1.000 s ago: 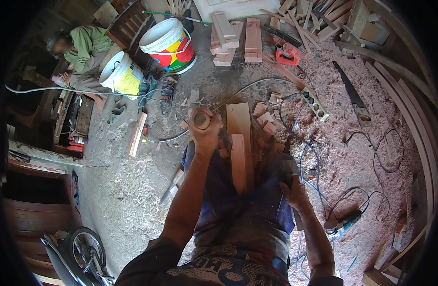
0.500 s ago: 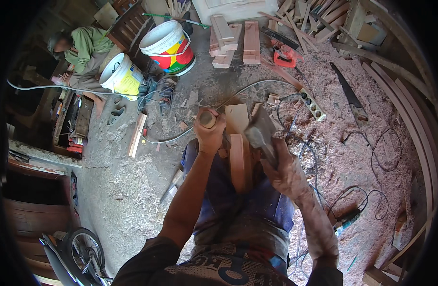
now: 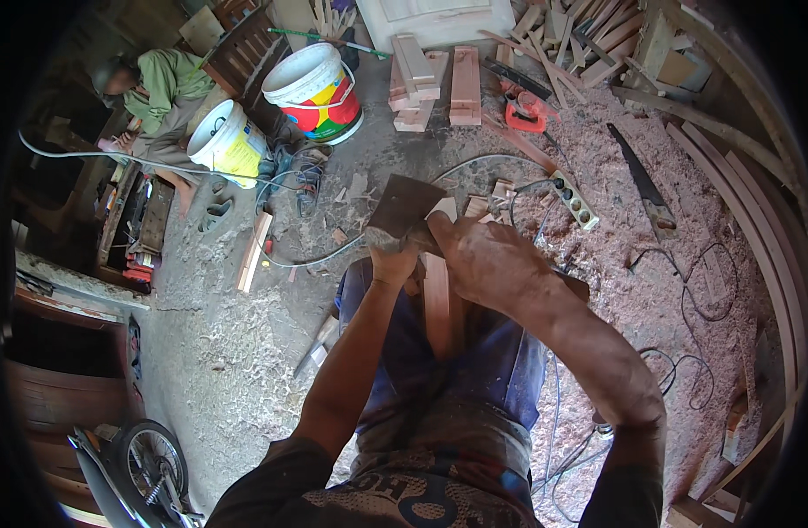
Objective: The person uses a hammer and a chisel to carve a piece of wood while sitting on a workshop floor. They repeatedly strike the chisel with the hammer and shift the wood by hand.
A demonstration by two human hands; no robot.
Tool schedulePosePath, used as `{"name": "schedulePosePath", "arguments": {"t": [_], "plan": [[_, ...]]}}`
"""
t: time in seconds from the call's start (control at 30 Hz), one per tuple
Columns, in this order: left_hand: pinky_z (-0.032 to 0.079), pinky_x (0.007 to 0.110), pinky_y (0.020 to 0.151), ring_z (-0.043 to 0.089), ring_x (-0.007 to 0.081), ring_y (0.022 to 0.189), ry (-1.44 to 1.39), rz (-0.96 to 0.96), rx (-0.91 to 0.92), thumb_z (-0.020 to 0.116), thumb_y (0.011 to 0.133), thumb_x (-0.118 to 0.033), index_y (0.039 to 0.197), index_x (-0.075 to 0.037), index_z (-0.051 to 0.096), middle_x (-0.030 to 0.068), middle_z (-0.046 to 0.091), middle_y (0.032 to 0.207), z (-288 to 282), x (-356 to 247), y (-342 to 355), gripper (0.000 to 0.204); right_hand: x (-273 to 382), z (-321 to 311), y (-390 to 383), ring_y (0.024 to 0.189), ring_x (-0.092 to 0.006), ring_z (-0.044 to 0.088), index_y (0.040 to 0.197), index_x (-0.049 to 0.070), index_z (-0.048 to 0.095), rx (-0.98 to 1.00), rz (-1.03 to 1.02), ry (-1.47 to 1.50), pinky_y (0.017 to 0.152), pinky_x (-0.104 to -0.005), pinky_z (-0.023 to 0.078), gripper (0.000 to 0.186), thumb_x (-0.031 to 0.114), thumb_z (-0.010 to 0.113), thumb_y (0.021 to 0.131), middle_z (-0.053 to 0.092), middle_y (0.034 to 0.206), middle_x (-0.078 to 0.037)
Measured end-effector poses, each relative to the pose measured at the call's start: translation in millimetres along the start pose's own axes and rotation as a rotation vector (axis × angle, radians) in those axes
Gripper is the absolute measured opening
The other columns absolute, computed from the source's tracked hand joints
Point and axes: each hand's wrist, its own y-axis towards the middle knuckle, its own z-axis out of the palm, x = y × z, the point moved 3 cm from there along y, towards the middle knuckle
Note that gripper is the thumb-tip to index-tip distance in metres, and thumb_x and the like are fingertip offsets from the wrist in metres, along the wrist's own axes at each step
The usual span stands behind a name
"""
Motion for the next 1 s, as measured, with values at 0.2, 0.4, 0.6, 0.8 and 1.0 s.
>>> {"name": "schedulePosePath", "arguments": {"t": [0.2, 0.4, 0.6, 0.8, 1.0], "plan": [[0.051, 0.043, 0.088, 0.065, 0.0338, 0.101, 0.278, 0.076, 0.081, 0.07, 0.081, -0.011, 0.108, -0.006, 0.068, 0.011, 0.07, 0.105, 2, 11, -10, 0.027, 15, -16, -11, 0.084, -0.0413, 0.07, 0.121, 0.003, 0.045, -0.244, -0.127, 0.058, 0.072, -0.0493, 0.059, 0.035, 0.015, 0.059, 0.091, 0.068, 0.097, -0.022], [0.051, 0.037, 0.088, 0.066, 0.0262, 0.101, 0.005, -0.057, 0.014, 0.071, 0.081, -0.004, 0.108, -0.005, 0.068, 0.0079, 0.07, 0.103, 5, 13, -12, 0.027, 6, -3, 1, 0.085, -0.0399, 0.071, 0.122, 0.004, 0.045, -0.161, -0.098, -0.034, 0.073, -0.0497, 0.059, 0.04, 0.008, 0.062, 0.086, 0.068, 0.095, -0.024], [0.052, 0.035, 0.089, 0.067, 0.0226, 0.099, -0.105, -0.247, 0.12, 0.073, 0.08, -0.003, 0.112, -0.004, 0.065, 0.0075, 0.069, 0.105, 2, -11, -2, 0.033, 19, -39, -9, 0.083, -0.0404, 0.071, 0.125, 0.005, 0.044, -0.272, -0.096, 0.109, 0.072, -0.0503, 0.059, 0.043, 0.008, 0.061, 0.086, 0.068, 0.094, -0.025], [0.052, 0.034, 0.089, 0.067, 0.022, 0.101, -0.084, -0.136, 0.102, 0.075, 0.08, -0.007, 0.114, -0.002, 0.063, 0.0107, 0.069, 0.11, 5, 3, -13, 0.036, -3, 8, 9, 0.086, -0.0437, 0.069, 0.121, 0.002, 0.046, -0.111, -0.034, 0.008, 0.072, -0.0527, 0.057, 0.038, 0.009, 0.061, 0.087, 0.069, 0.091, -0.026], [0.051, 0.029, 0.069, 0.065, 0.0127, 0.076, -0.096, -0.171, -0.059, 0.073, 0.082, -0.01, 0.091, -0.004, 0.066, 0.0026, 0.067, 0.081, -17, 13, 33, 0.013, -7, 16, -13, 0.089, -0.0482, 0.067, 0.124, 0.002, 0.048, -0.241, -0.018, 0.339, 0.073, -0.0558, 0.054, 0.039, 0.011, 0.062, 0.089, 0.068, 0.093, -0.029]]}}
